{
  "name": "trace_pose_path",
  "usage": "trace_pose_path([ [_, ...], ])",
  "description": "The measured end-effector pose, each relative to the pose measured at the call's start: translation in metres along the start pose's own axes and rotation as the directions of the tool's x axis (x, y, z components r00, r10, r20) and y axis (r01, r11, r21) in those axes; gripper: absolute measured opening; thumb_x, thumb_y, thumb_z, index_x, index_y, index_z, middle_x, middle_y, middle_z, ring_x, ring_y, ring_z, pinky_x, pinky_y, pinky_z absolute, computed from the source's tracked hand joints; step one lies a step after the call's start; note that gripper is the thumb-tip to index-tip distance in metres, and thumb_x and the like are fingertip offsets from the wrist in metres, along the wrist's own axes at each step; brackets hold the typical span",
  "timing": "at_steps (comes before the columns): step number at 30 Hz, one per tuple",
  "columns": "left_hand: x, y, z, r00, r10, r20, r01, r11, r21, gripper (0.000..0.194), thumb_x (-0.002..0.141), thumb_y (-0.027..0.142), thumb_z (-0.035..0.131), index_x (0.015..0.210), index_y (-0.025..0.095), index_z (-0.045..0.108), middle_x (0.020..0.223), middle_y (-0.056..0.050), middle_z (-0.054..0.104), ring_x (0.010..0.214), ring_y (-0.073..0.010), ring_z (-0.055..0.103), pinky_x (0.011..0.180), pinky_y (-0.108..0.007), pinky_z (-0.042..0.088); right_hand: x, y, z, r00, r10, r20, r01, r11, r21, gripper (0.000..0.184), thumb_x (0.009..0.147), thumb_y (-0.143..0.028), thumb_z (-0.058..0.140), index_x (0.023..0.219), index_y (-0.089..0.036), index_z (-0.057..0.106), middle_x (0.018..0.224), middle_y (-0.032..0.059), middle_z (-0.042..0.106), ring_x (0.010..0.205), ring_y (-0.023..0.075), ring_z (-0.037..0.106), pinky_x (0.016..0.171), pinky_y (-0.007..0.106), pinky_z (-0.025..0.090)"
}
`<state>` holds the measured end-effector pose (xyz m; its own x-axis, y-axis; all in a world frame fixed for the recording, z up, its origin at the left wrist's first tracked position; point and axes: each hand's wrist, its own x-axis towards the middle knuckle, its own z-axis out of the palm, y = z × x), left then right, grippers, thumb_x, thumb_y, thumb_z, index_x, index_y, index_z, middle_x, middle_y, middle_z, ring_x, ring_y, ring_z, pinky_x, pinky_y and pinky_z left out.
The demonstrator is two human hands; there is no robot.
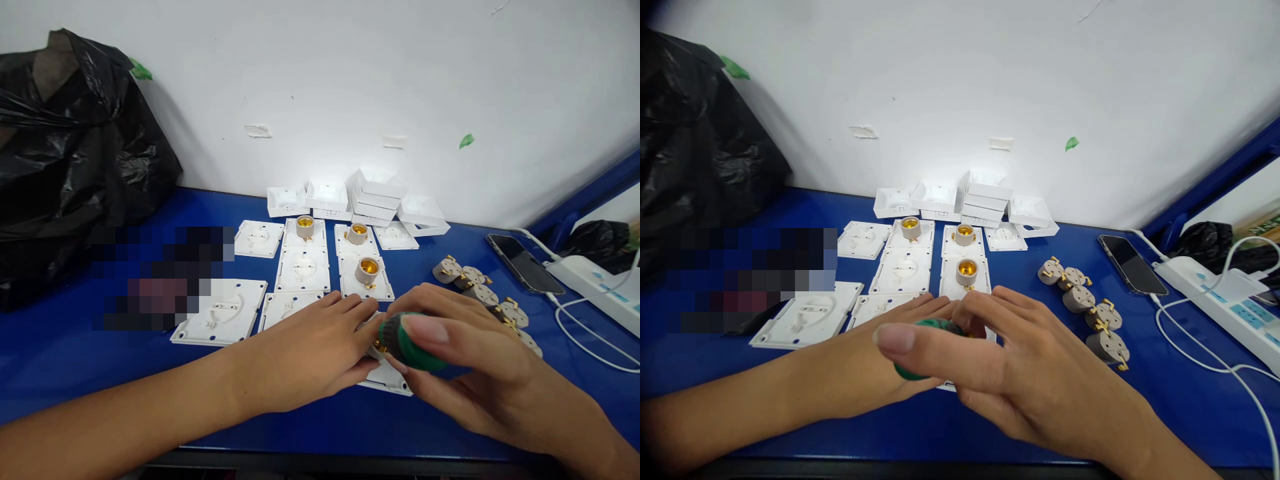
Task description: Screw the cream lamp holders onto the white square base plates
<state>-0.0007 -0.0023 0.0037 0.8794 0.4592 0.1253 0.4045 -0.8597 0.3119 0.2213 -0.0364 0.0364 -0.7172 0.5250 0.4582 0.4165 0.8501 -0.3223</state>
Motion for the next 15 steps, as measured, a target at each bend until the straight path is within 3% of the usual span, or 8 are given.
trace_pose_path([
  [7,0.0003,0.0007,0.0009,0.999,0.025,0.021,-0.027,0.995,0.093,0.031,0.108,0.031,0.052,0.134,0.014,0.050,0.124,-0.009,0.062,0.112,-0.0235,0.059,0.096,-0.033,0.045,-0.0007,-0.0017,-0.0007,1.000,0.005,0.001,-0.005,1.000,-0.009,0.086,0.093,-0.008,0.057,0.162,-0.037,0.014,0.103,0.0062,0.062,0.087,0.0226,0.060,0.077,0.039,0.055],
  [15,0.0002,-0.0003,0.0030,1.000,0.023,-0.001,-0.023,0.996,0.085,0.030,0.108,0.032,0.050,0.134,0.017,0.050,0.125,-0.008,0.062,0.113,-0.0230,0.059,0.095,-0.032,0.045,0.0022,-0.0040,-0.0009,1.000,0.008,0.002,-0.008,1.000,-0.006,0.063,0.097,-0.010,0.055,0.150,-0.035,0.033,0.098,0.0030,0.061,0.083,0.0194,0.059,0.077,0.034,0.055],
])
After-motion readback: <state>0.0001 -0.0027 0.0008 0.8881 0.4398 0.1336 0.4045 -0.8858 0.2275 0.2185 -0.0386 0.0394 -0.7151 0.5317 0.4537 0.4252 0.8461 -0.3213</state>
